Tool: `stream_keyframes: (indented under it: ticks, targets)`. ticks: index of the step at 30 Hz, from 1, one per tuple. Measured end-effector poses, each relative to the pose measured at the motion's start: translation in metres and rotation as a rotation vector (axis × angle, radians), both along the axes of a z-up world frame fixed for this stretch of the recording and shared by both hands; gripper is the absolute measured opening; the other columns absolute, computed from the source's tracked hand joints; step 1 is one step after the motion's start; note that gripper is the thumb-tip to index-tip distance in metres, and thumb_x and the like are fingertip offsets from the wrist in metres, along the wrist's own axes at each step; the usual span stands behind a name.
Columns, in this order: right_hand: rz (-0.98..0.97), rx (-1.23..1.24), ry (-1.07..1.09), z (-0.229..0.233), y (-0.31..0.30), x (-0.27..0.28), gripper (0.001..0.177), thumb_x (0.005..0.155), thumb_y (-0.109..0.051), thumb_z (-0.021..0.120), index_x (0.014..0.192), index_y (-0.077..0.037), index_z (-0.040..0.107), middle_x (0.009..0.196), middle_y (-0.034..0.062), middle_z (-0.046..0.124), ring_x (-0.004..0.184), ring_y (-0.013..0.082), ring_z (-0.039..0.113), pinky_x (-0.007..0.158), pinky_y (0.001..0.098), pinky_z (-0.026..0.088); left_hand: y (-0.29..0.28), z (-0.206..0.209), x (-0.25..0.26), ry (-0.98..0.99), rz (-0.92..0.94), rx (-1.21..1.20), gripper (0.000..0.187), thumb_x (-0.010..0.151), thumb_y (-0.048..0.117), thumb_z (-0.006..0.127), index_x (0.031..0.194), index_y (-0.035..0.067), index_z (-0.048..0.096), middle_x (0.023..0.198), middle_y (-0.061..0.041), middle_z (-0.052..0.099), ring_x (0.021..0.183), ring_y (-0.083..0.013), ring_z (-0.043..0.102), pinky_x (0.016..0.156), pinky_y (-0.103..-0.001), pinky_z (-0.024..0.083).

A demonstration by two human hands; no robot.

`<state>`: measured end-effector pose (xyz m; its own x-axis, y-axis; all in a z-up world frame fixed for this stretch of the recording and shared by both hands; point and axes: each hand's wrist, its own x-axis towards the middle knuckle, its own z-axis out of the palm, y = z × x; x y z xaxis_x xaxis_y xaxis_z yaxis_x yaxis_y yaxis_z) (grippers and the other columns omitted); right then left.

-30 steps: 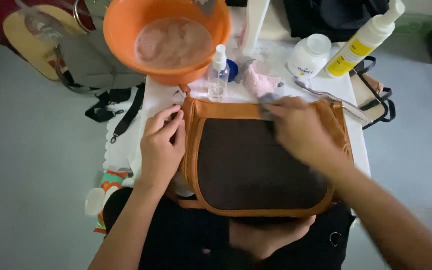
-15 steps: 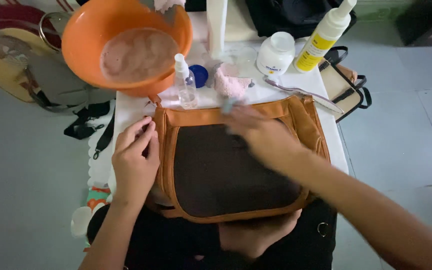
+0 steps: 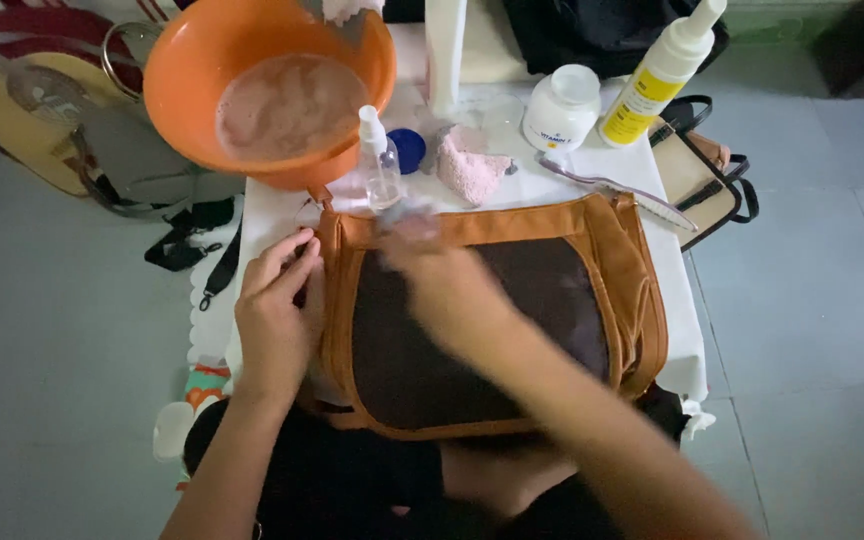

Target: Cleaning the mesh area of a leather bag using a cleaning solution and a toothbrush.

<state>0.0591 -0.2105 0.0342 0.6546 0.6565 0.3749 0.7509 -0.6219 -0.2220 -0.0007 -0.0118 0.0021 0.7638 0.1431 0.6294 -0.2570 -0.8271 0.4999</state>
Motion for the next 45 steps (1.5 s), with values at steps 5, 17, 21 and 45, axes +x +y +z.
stream_keyframes:
  ticks: [5, 17, 21, 45]
  targets:
    - [0.103, 0.171, -0.052, -0.021, 0.049, -0.011, 0.040, 0.095, -0.006, 0.049, 0.129, -0.017, 0.067, 0.133, -0.0003, 0.069, 0.129, 0.0215, 0.063, 0.099, 0.0378, 0.056, 0.007, -0.013, 0.002, -0.050, 0.031, 0.079, 0.023, 0.095, 0.003, 0.078, 0.117, 0.002, 0.078, 0.126, -0.014, 0.071, 0.105, -0.0323, 0.068, 0.086, -0.040, 0.061]
    - [-0.358, -0.183, 0.031, -0.006, -0.142, -0.027, 0.051, 0.082, 0.007, 0.052, 0.128, -0.007, 0.069, 0.130, 0.0133, 0.070, 0.130, 0.0343, 0.060, 0.107, 0.0440, 0.050, 0.001, -0.002, 0.002, -0.067, 0.034, 0.022, 0.024, 0.096, 0.000, 0.076, 0.119, 0.003, 0.080, 0.126, -0.011, 0.074, 0.104, -0.0274, 0.070, 0.087, -0.033, 0.061]
    - [-0.402, -0.099, 0.063, 0.016, -0.071, -0.041, 0.041, 0.083, 0.006, 0.056, 0.114, -0.012, 0.078, 0.108, 0.0127, 0.078, 0.113, 0.0300, 0.071, 0.093, 0.0380, 0.056, -0.003, 0.002, 0.003, -0.065, 0.046, 0.030, 0.021, 0.096, -0.002, 0.076, 0.117, 0.001, 0.080, 0.123, -0.012, 0.075, 0.103, -0.0265, 0.070, 0.085, -0.032, 0.062]
    - [-0.062, 0.337, 0.238, 0.034, -0.017, -0.128, 0.034, 0.088, 0.002, 0.065, 0.122, 0.006, 0.067, 0.135, 0.0272, 0.064, 0.123, 0.0333, 0.067, 0.102, 0.0371, 0.055, -0.005, 0.014, -0.002, -0.008, -0.036, 0.045, 0.025, 0.090, -0.012, 0.070, 0.115, -0.011, 0.074, 0.126, -0.016, 0.070, 0.105, -0.0277, 0.068, 0.088, -0.034, 0.056]
